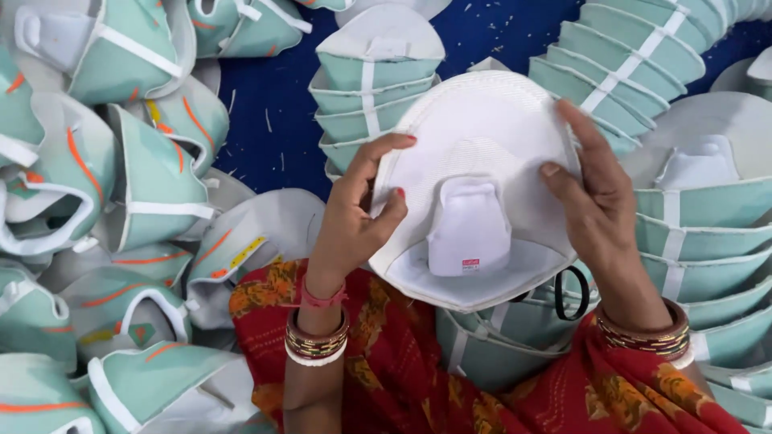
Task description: Inspecting and stacking shoe uppers by fitting them onto lasts and trimming with scissors.
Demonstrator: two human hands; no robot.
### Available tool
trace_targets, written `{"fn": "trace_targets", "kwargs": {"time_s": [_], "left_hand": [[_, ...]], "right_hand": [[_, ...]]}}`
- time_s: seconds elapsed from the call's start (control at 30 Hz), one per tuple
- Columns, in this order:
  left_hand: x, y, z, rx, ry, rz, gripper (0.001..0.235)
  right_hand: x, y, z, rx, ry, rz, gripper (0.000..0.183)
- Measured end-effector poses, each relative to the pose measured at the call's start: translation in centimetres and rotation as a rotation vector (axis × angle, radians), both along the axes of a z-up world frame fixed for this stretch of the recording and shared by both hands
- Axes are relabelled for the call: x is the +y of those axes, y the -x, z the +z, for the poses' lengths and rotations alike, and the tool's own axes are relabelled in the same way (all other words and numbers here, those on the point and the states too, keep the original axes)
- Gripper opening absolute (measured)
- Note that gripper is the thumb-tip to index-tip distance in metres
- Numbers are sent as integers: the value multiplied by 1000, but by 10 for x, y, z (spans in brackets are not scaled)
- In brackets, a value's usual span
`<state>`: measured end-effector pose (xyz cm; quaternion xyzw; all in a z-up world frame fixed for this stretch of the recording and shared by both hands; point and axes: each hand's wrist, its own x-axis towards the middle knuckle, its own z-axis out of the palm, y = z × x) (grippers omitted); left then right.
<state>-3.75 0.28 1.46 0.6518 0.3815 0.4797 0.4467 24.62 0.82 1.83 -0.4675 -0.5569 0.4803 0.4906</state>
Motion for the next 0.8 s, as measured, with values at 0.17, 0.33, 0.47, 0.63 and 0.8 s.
{"fn": "trace_targets", "kwargs": {"time_s": [0.17,0.33,0.47,0.63,0.8], "left_hand": [[2,-4,-11,-123,54,-3,64],[3,-6,-11,-186,220,36,62],[3,-6,-9,-142,127,28,64],[3,-10,-7,-56,85,71,63],[1,-16,-3,240,-51,282,47]], "right_hand": [[-4,-3,-8,-140,46,-108,39],[-5,-4,-8,-31,84,-92,38],[-8,-3,-10,21,51,-22,57],[-14,-4,-17,-8,26,-64,48],[-19,0,-23,-132,-24,-94,41]]}}
